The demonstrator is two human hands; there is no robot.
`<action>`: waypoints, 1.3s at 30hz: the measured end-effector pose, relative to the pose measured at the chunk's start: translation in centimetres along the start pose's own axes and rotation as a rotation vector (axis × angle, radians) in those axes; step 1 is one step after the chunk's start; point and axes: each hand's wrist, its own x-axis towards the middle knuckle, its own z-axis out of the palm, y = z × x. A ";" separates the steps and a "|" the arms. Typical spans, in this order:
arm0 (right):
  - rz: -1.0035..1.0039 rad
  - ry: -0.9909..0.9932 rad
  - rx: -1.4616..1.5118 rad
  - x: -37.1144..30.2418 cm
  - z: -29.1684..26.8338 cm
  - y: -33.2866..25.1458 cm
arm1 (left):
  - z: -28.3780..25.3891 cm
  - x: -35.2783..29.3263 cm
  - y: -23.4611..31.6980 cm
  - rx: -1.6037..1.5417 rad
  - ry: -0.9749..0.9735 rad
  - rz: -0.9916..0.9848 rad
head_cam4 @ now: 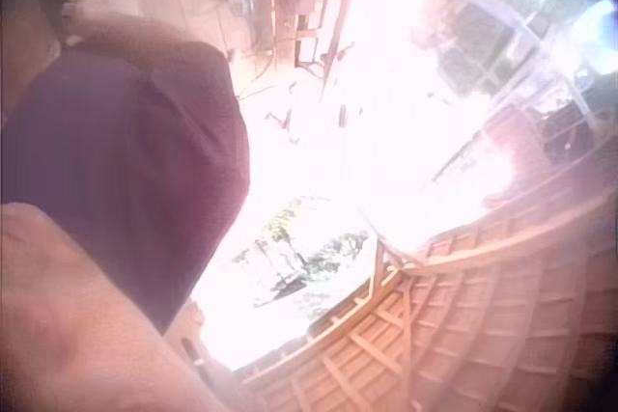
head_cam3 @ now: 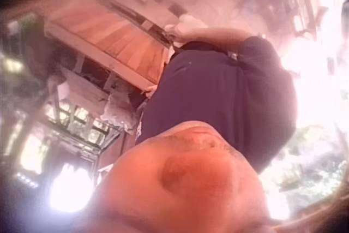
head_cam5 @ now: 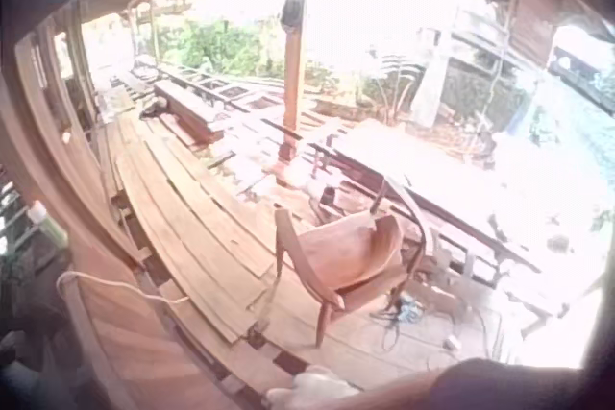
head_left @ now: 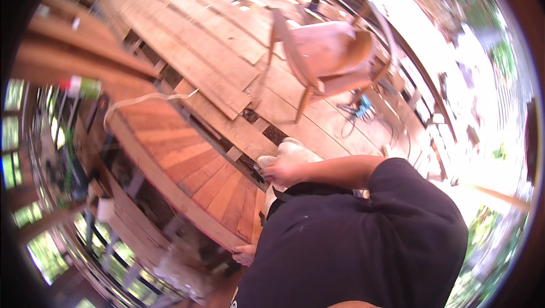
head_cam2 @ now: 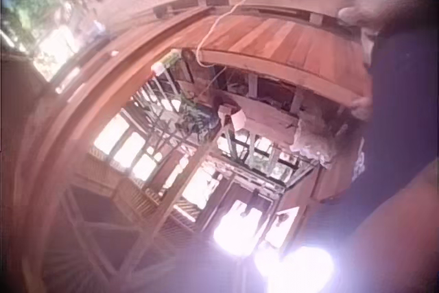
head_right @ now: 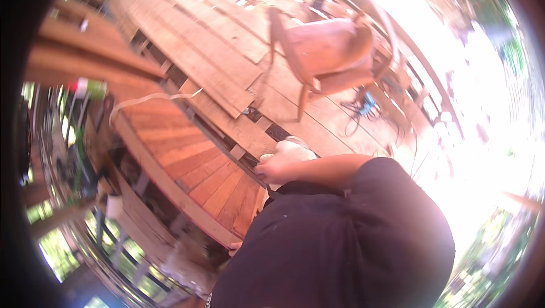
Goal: The person repairs a wooden chair by attaching a small wooden block to the underside of the seat using a power drill and an angle grinder. They position the block, drill screws into it, and then sand the area with the angle grinder. The person also moves a wooden plank and walks around the workspace.
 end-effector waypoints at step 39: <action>1.500 0.669 0.444 -58.8 -19.4 42.9 | 24.2 -58.0 28.2 0.420 -1.125 1.384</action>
